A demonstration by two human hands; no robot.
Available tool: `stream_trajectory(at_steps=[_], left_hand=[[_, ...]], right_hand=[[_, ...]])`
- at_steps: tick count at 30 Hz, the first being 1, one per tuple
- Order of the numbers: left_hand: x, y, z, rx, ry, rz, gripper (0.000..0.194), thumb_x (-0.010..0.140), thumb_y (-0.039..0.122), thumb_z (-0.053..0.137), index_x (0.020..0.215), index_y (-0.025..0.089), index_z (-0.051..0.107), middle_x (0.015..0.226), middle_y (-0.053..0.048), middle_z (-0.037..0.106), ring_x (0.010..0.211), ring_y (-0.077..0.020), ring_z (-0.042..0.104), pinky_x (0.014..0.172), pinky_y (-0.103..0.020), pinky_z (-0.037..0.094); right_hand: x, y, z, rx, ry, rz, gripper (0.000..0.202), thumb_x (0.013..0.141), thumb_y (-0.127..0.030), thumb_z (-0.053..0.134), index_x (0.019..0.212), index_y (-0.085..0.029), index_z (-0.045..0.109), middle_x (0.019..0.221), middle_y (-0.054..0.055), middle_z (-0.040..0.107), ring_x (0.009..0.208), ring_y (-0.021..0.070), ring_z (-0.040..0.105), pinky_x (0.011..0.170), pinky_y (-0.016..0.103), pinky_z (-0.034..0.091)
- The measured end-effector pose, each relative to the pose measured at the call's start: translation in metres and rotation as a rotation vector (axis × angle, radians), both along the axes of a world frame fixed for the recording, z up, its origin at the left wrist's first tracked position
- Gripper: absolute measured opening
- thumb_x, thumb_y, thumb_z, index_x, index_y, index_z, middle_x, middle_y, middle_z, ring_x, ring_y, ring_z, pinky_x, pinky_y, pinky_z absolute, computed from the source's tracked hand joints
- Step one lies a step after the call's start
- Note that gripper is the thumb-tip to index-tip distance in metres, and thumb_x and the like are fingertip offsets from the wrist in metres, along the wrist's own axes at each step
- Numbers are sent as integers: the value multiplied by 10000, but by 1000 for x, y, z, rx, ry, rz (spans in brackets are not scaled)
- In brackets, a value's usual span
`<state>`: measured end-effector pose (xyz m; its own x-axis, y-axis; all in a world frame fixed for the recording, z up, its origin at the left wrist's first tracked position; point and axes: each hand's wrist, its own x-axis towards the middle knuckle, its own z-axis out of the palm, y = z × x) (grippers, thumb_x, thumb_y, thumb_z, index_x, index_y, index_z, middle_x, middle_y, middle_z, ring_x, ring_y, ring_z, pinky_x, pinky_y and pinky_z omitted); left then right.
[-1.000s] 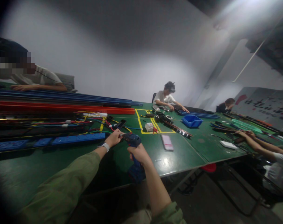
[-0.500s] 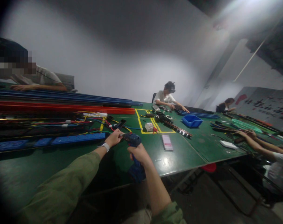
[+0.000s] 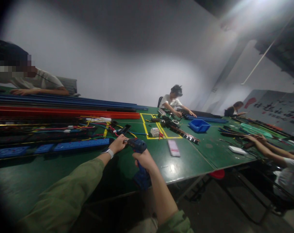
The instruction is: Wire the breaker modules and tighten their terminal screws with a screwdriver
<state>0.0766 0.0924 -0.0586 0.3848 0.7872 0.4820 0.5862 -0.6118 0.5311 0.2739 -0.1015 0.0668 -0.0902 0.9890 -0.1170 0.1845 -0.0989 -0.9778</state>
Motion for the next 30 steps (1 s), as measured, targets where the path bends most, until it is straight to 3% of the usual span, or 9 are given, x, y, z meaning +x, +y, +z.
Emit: stream_trajectory(at_steps=[30], left_hand=[[1,-3,4,0,15,6,170,880,237,580,981,189,708,1021,-68,574,875,-168,600,925,-331,510]], right_hand=[[0,0,0,5,19,1,164,695,-209,611,840,-195,536,470,-88,468,393,112,489,410,213,349]])
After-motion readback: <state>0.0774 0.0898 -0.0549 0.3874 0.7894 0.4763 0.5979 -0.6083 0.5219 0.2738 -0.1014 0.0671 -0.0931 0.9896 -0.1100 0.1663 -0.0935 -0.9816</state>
